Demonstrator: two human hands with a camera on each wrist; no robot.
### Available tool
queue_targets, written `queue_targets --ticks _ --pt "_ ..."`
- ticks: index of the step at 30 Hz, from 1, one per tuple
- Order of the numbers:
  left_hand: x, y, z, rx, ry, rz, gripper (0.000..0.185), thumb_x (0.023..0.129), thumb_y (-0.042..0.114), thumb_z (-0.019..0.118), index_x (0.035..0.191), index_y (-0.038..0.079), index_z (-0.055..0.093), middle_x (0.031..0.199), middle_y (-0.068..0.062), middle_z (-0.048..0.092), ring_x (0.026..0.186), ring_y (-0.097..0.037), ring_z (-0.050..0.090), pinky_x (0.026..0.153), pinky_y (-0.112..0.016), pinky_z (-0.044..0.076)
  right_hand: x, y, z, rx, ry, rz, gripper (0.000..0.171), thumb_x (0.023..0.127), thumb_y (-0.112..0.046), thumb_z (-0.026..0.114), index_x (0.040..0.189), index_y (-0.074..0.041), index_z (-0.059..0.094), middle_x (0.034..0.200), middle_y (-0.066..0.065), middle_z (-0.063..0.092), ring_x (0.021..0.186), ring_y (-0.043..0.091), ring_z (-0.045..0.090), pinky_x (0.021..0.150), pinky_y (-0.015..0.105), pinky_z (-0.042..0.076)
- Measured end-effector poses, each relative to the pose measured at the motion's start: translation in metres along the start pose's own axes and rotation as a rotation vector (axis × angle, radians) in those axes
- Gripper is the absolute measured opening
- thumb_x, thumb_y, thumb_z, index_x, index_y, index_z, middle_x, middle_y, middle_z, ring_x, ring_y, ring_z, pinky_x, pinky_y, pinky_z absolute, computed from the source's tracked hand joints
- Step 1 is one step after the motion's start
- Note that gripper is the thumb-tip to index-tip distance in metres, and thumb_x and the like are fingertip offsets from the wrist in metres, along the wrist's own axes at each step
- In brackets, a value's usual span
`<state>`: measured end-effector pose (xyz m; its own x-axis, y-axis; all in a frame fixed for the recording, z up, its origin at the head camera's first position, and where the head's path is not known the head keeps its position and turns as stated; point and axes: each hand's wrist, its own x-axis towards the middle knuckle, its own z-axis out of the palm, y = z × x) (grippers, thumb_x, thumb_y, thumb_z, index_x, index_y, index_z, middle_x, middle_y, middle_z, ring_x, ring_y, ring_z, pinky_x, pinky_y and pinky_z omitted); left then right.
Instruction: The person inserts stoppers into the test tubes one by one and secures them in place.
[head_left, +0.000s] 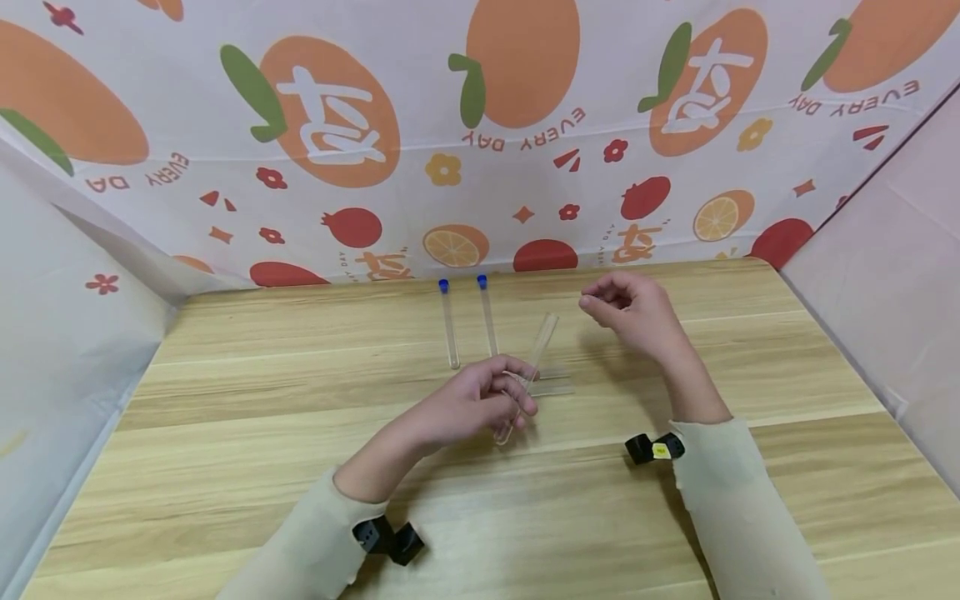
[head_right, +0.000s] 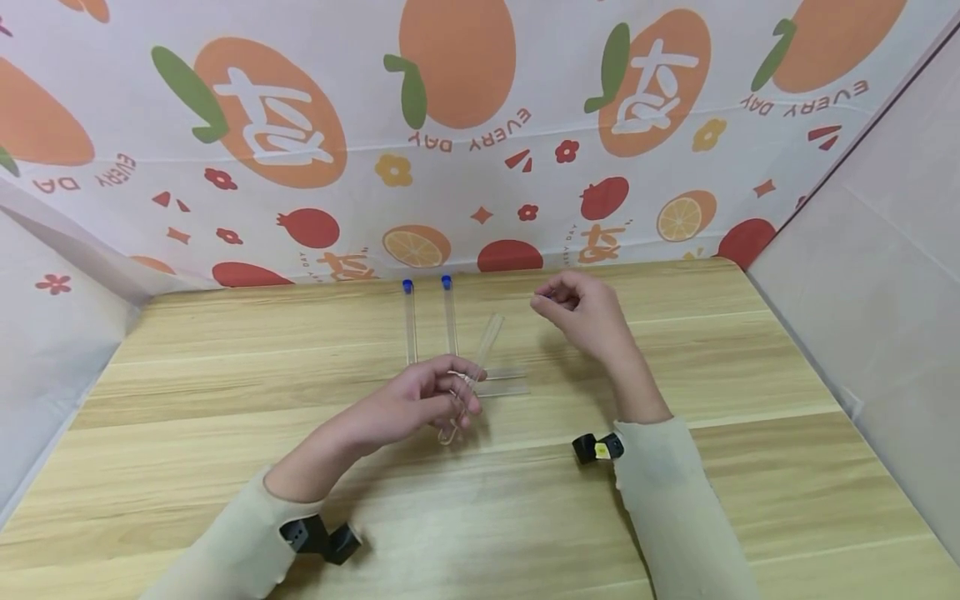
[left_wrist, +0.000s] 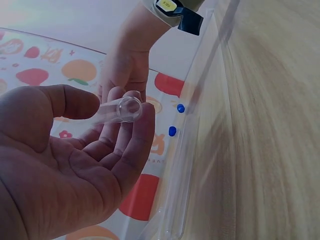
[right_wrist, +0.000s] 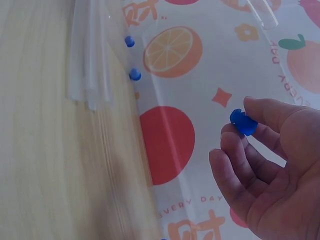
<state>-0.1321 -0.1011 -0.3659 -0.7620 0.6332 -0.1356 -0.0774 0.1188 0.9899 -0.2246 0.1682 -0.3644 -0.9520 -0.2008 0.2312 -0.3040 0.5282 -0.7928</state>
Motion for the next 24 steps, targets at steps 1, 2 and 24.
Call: queue_targets --ticks 1,2,24 --pt "0.0 0.0 0.0 -0.007 -0.001 -0.004 0.044 0.094 -0.003 0.046 0.138 -0.001 0.046 0.111 -0.028 0.063 0.089 -0.033 0.063 0.063 -0.025 0.051 0.0 -0.001 0.0 0.007 -0.005 -0.004 0.021 0.093 -0.03 0.072 0.105 -0.012 0.072 0.091 0.006 0.07 0.076 0.022 0.061 0.063 0.027 0.052" --pt "0.0 0.0 0.0 -0.013 -0.002 -0.009 0.044 0.095 -0.003 0.045 0.138 -0.001 0.045 0.111 -0.027 0.063 0.089 -0.032 0.063 0.063 -0.025 0.051 -0.001 -0.003 0.001 0.016 -0.012 -0.007 0.021 0.094 -0.03 0.072 0.105 -0.012 0.073 0.09 0.006 0.07 0.076 0.023 0.061 0.063 0.027 0.053" --pt "0.003 0.001 -0.003 -0.072 -0.004 -0.05 0.033 0.107 0.015 0.047 0.135 -0.001 0.047 0.11 -0.03 0.063 0.082 -0.023 0.063 0.061 -0.026 0.053 -0.002 -0.024 0.003 0.618 -0.237 -0.004 0.019 0.095 -0.007 0.067 0.111 0.002 0.065 0.1 0.01 0.071 0.089 0.025 0.072 0.081 0.037 0.061"
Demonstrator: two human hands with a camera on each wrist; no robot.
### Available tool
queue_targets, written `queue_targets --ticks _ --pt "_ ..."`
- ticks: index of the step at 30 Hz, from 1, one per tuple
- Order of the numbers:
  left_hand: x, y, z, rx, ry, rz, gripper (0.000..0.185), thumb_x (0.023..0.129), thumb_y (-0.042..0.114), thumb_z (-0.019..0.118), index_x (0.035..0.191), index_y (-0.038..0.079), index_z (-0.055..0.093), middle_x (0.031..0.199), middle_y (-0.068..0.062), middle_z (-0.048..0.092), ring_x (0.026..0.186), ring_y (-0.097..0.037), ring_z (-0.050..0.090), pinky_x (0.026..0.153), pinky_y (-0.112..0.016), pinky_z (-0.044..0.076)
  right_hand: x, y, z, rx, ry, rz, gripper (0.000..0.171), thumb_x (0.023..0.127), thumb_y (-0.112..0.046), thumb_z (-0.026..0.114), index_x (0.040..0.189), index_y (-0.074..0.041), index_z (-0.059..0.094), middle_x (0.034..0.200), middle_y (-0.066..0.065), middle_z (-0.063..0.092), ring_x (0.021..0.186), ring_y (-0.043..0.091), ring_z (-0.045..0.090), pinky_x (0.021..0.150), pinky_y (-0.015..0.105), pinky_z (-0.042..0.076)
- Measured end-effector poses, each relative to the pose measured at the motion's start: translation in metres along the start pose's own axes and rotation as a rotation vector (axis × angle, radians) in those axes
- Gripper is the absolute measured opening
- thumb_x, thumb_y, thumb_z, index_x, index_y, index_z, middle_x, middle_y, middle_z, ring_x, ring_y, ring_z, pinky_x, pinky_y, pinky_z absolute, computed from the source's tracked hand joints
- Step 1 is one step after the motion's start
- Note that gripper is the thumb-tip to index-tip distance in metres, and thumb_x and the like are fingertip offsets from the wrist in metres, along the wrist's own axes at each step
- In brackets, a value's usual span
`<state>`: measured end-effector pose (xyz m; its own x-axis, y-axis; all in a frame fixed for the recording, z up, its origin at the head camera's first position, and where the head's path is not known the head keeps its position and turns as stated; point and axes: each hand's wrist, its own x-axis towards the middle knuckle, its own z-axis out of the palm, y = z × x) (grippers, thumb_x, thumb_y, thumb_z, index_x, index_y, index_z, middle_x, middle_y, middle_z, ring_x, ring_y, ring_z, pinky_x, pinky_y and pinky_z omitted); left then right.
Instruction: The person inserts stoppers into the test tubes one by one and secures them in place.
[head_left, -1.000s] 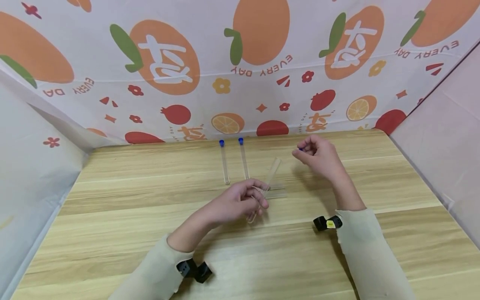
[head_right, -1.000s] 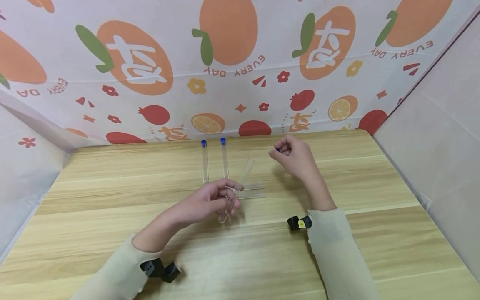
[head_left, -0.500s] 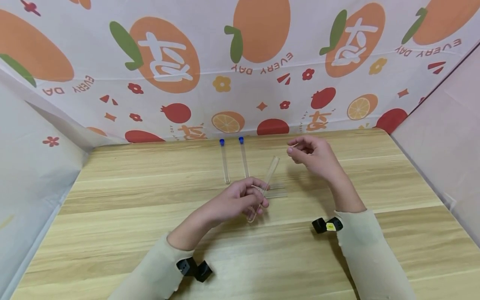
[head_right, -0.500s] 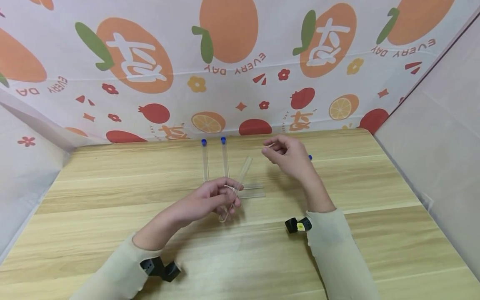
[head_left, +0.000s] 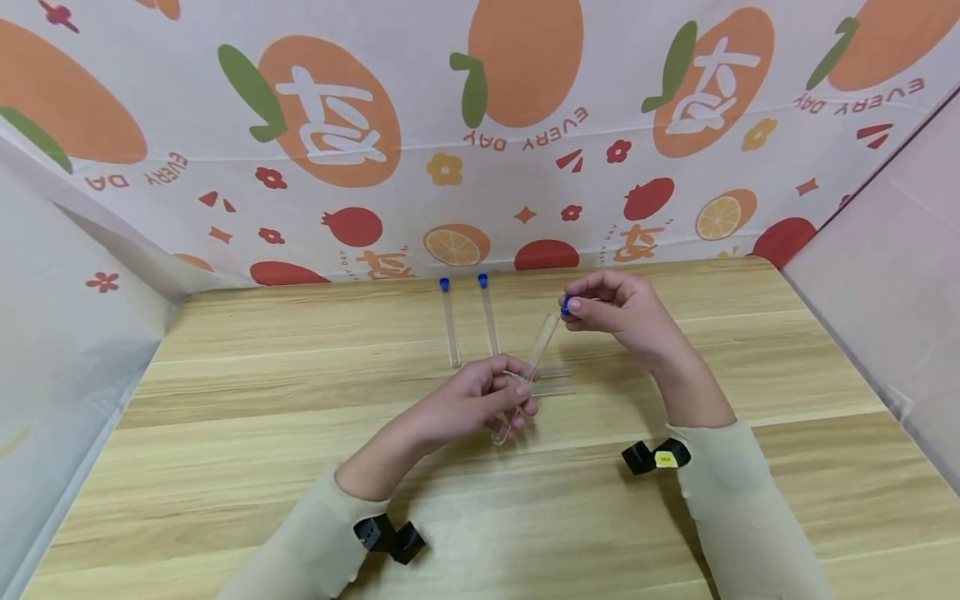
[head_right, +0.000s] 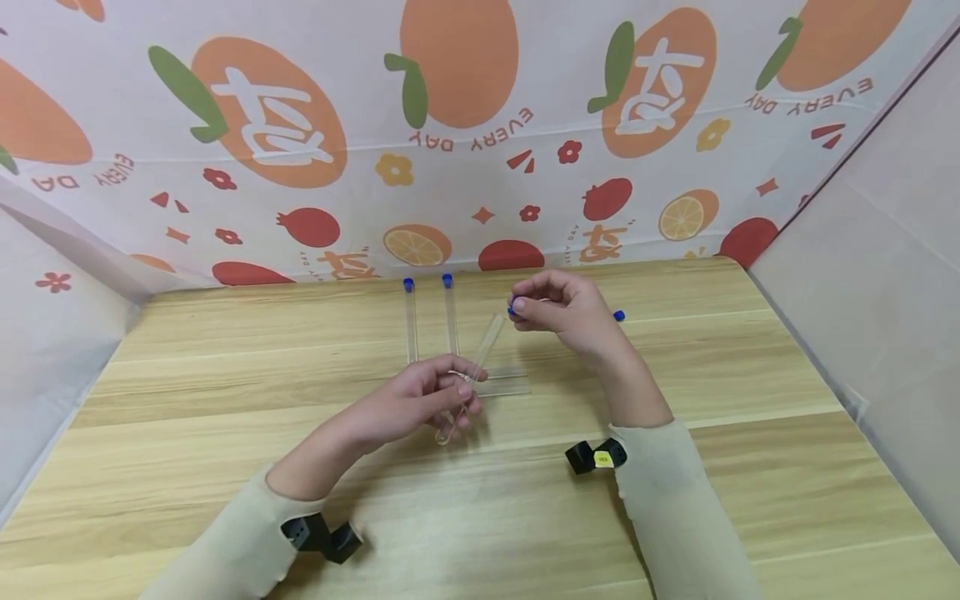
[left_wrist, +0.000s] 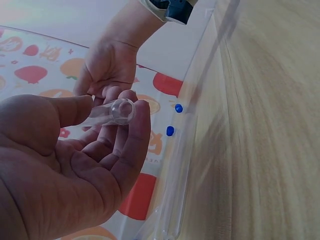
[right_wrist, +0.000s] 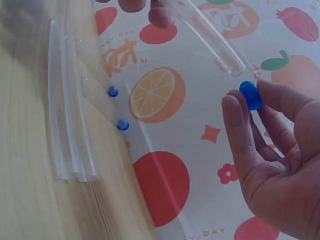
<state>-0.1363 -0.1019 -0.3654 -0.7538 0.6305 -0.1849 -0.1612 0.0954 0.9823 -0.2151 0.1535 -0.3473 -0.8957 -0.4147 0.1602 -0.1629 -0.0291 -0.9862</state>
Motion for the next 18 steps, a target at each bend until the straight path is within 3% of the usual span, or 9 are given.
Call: queue_targets --ticks 10,18 --pt "0.0004 -0.0018 0.0003 0.011 -0.016 0.004 0.036 0.107 0.017 0.048 0.138 -0.002 0.046 0.111 -0.03 0.064 0.081 -0.022 0.064 0.061 -0.026 0.053 -0.0018 -0.0009 0.0048 0.011 -0.014 0.022 0.03 0.095 -0.006 0.067 0.119 0.01 0.057 0.102 0.011 0.071 0.089 0.022 0.072 0.083 0.038 0.061" --pt "0.0015 -0.0031 0.0006 0.003 -0.017 0.004 0.037 0.106 0.017 0.049 0.138 -0.002 0.046 0.109 -0.03 0.064 0.08 -0.022 0.064 0.062 -0.026 0.053 -0.0014 0.0003 0.007 0.018 -0.038 0.022 0.024 0.095 -0.005 0.067 0.115 0.006 0.061 0.101 0.01 0.071 0.088 0.02 0.071 0.083 0.038 0.061"
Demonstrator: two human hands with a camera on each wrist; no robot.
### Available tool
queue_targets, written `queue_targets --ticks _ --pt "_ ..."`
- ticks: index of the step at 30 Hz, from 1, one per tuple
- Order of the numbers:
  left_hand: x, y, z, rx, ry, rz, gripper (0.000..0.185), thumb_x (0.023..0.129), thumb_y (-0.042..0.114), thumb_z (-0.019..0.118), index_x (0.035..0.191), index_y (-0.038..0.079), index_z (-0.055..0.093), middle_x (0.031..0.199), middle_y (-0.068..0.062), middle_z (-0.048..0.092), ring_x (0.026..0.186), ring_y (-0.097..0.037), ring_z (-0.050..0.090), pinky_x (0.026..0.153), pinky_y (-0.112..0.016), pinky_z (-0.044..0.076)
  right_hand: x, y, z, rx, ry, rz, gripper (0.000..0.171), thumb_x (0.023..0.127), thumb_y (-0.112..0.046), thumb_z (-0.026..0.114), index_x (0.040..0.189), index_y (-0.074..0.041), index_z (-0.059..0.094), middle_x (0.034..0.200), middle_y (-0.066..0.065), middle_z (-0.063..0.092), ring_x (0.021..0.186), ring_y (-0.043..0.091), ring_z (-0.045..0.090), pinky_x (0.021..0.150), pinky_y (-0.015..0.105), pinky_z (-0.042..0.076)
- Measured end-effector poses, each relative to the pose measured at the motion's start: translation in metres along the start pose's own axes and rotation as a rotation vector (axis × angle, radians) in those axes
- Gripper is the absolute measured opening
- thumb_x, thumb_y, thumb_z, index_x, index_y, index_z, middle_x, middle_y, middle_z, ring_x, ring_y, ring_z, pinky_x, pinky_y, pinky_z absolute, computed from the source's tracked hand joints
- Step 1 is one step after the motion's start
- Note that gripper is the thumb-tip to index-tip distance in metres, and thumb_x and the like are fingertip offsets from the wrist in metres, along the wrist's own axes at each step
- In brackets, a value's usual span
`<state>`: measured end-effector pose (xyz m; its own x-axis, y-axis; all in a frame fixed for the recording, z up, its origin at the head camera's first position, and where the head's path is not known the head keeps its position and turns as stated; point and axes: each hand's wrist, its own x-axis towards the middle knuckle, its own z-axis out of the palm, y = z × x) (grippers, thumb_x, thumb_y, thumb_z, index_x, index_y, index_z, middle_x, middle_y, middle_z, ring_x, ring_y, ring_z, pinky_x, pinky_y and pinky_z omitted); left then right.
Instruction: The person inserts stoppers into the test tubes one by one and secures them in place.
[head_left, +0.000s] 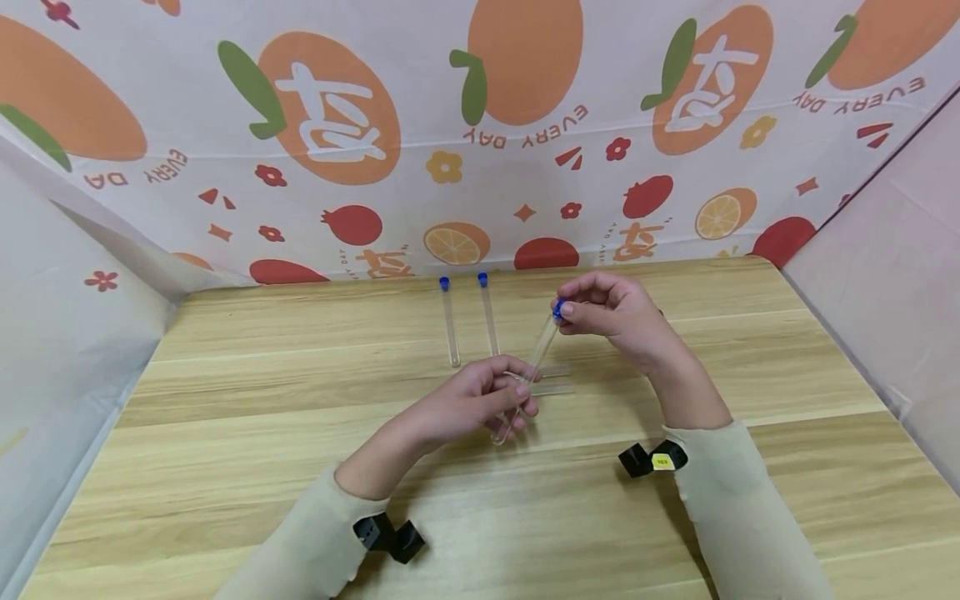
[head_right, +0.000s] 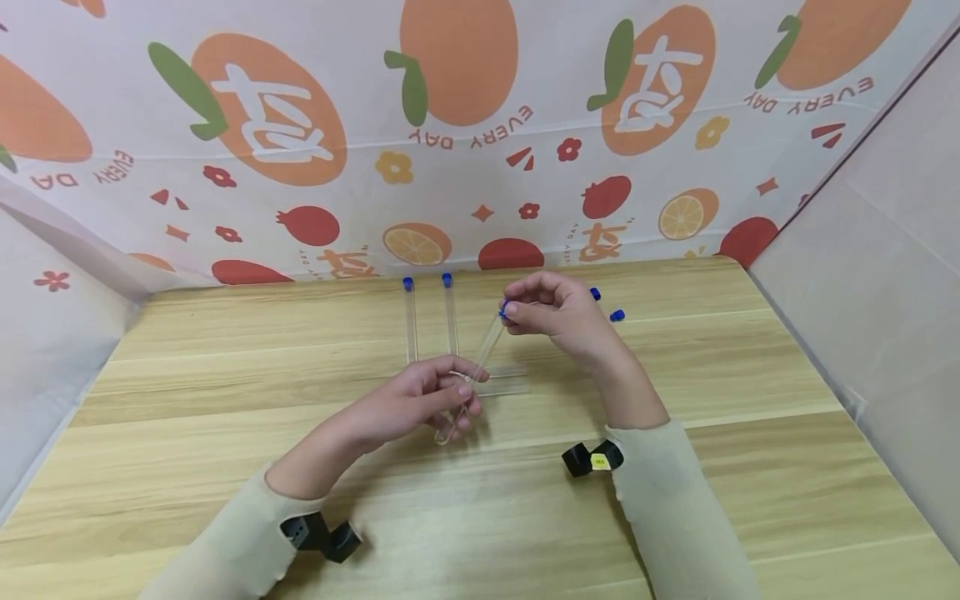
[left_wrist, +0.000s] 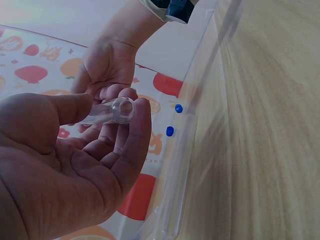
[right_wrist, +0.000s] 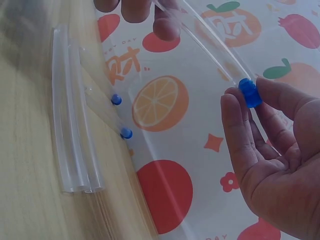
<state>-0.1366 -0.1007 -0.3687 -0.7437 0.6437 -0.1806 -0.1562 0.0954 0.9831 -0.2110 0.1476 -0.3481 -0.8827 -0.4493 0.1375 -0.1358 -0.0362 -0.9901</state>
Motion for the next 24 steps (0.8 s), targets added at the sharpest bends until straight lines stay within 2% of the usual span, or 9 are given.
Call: queue_targets --ticks 5,10,13,19,24 --pt "0.0004 -0.0005 -0.0003 0.003 -0.002 -0.008 0.038 0.106 0.018 0.048 0.138 -0.002 0.046 0.111 -0.03 0.063 0.081 -0.023 0.064 0.064 -0.028 0.055 -0.0003 -0.0002 0.0017 -0.005 -0.003 -0.003 0.021 0.095 -0.005 0.067 0.113 0.003 0.063 0.101 0.01 0.07 0.088 0.02 0.071 0.084 0.037 0.061" --pt "0.0013 -0.0007 -0.0008 -0.008 -0.008 -0.021 0.038 0.107 0.019 0.048 0.139 -0.001 0.046 0.112 -0.029 0.064 0.082 -0.023 0.065 0.071 -0.037 0.06 0.0001 0.0005 0.0028 -0.004 0.002 0.003 0.023 0.096 -0.008 0.065 0.115 0.006 0.063 0.101 0.01 0.071 0.088 0.02 0.07 0.083 0.037 0.061" --pt "0.0024 -0.0016 -0.0015 -0.045 -0.018 -0.027 0.039 0.107 0.018 0.048 0.14 -0.002 0.046 0.112 -0.027 0.065 0.084 -0.024 0.066 0.076 -0.04 0.061 0.0007 0.0011 0.0037 0.017 0.009 0.012 0.022 0.098 -0.01 0.064 0.114 0.005 0.065 0.102 0.011 0.071 0.087 0.021 0.071 0.083 0.036 0.061" --pt "0.0028 -0.0017 -0.0013 -0.143 -0.038 -0.039 0.04 0.107 0.017 0.046 0.141 -0.003 0.046 0.111 -0.015 0.068 0.089 -0.021 0.071 0.083 -0.044 0.061 0.0031 0.0047 0.0063 0.089 0.026 0.048 0.018 0.097 -0.009 0.065 0.111 0.001 0.069 0.104 0.017 0.072 0.085 0.02 0.072 0.083 0.036 0.061" --pt "0.0025 -0.0007 0.0 -0.189 -0.053 -0.037 0.041 0.107 0.017 0.045 0.145 0.0 0.044 0.112 -0.011 0.068 0.09 -0.019 0.072 0.085 -0.043 0.06 0.0037 0.0072 0.0097 0.15 0.072 0.079 0.02 0.096 -0.005 0.066 0.112 0.006 0.066 0.101 0.011 0.073 0.084 0.019 0.073 0.082 0.034 0.061"
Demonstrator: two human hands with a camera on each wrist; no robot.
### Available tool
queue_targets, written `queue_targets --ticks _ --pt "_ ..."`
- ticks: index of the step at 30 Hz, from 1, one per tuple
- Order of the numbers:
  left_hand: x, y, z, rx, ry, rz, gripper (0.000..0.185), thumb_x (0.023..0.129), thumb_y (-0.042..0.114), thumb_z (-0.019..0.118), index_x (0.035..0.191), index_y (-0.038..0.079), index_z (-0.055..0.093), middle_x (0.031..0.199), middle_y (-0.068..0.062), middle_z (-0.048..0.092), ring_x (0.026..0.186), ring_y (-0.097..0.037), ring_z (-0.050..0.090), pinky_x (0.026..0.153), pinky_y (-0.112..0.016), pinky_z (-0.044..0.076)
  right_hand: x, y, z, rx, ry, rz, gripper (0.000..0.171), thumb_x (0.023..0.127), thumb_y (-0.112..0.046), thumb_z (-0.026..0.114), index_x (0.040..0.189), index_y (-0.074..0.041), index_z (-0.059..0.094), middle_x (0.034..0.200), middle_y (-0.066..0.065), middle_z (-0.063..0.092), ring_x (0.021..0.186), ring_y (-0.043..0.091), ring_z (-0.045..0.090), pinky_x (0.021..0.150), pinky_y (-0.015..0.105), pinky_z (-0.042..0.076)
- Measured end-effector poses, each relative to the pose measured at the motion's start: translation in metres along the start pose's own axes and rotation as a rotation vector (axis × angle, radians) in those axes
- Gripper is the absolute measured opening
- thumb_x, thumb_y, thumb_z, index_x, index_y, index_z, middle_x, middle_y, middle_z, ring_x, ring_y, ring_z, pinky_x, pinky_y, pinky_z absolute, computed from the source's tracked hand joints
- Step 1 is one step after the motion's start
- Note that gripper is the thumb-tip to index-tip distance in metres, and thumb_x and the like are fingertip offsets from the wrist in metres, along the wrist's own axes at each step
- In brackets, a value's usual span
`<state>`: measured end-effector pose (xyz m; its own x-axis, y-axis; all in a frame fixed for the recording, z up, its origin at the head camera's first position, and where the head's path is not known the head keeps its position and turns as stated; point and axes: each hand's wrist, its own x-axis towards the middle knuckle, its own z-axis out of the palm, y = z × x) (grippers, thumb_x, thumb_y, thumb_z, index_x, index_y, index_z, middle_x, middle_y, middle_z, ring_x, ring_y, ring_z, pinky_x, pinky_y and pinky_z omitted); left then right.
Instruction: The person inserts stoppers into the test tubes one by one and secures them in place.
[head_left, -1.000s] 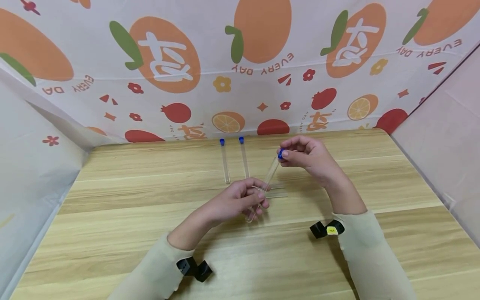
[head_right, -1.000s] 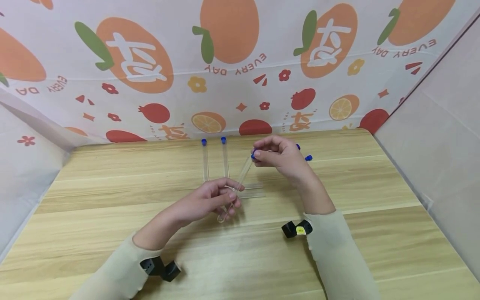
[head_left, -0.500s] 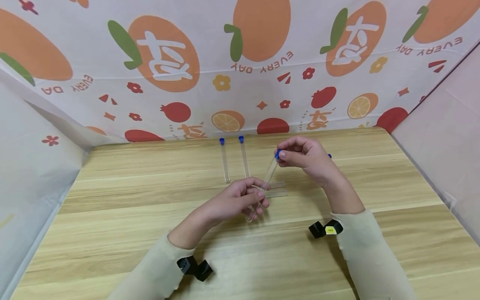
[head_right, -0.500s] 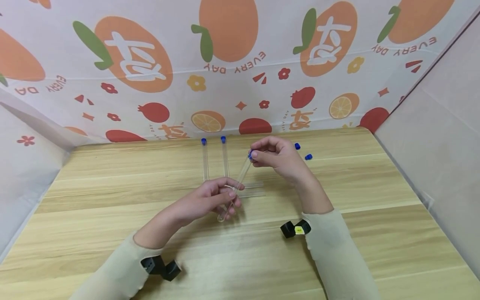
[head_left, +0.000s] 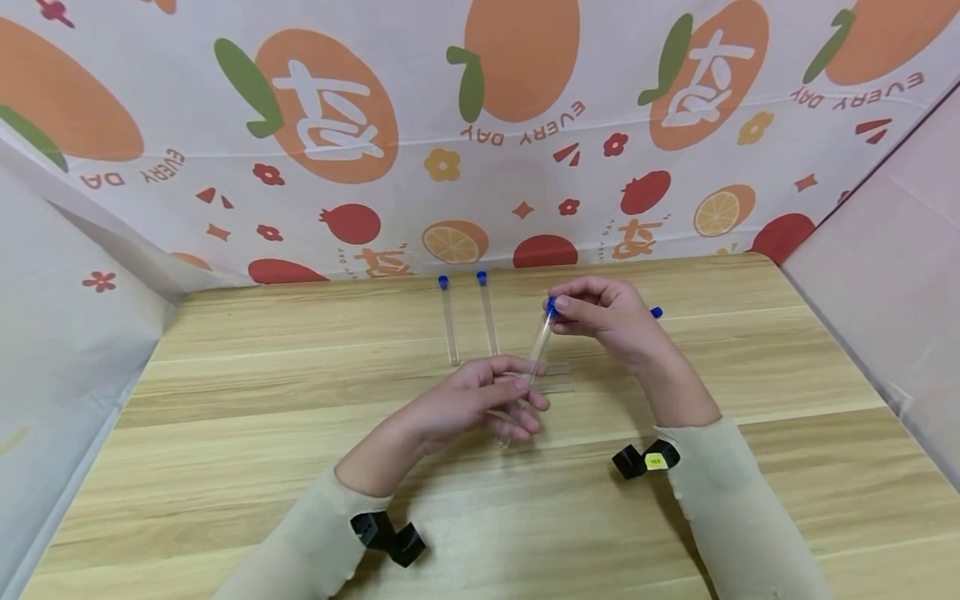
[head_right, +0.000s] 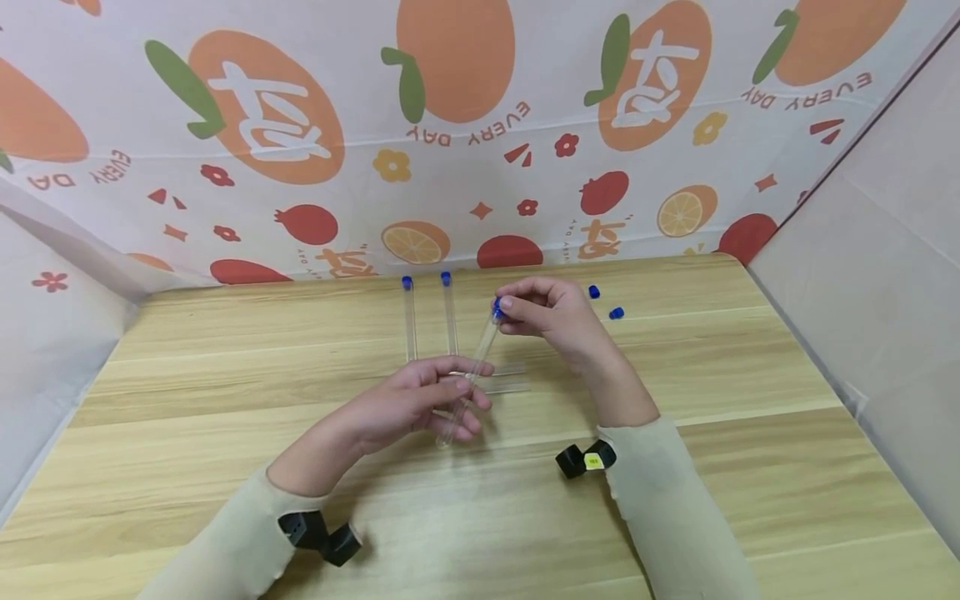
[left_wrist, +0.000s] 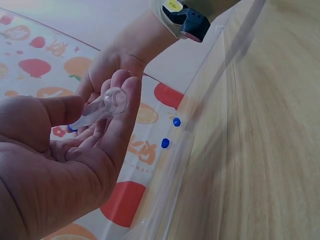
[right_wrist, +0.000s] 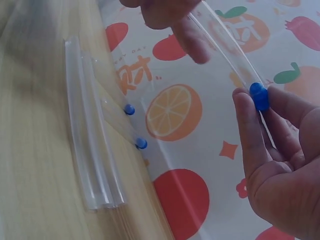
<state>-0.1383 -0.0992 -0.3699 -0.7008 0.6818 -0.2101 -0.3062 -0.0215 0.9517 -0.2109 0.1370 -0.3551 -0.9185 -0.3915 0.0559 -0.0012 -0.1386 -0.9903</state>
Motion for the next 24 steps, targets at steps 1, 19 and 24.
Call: queue_targets --ticks 1,19,24 --pt "-0.0001 0.0002 0.0001 -0.003 -0.001 0.002 0.042 0.107 0.017 0.045 0.145 0.0 0.043 0.112 -0.011 0.067 0.09 -0.019 0.072 0.085 -0.043 0.06 0.0001 -0.0002 0.001 0.006 0.009 0.008 0.019 0.095 -0.005 0.066 0.111 0.006 0.067 0.1 0.01 0.074 0.084 0.018 0.073 0.081 0.034 0.061" --pt "-0.0002 0.0003 0.0007 -0.036 0.021 0.016 0.037 0.108 0.016 0.043 0.141 0.0 0.048 0.108 -0.008 0.066 0.086 -0.019 0.072 0.081 -0.041 0.062 0.0006 0.0016 0.009 0.012 0.051 0.041 0.006 0.095 -0.008 0.068 0.095 -0.005 0.073 0.093 0.007 0.075 0.081 0.017 0.073 0.081 0.032 0.061" --pt "-0.0002 -0.0005 0.0014 -0.047 0.034 0.022 0.036 0.108 0.015 0.043 0.14 -0.002 0.048 0.106 -0.007 0.067 0.084 -0.018 0.072 0.077 -0.038 0.062 0.0014 0.003 0.0097 0.007 0.056 0.05 0.006 0.095 -0.008 0.068 0.093 -0.005 0.072 0.092 0.007 0.075 0.08 0.016 0.073 0.08 0.032 0.061"
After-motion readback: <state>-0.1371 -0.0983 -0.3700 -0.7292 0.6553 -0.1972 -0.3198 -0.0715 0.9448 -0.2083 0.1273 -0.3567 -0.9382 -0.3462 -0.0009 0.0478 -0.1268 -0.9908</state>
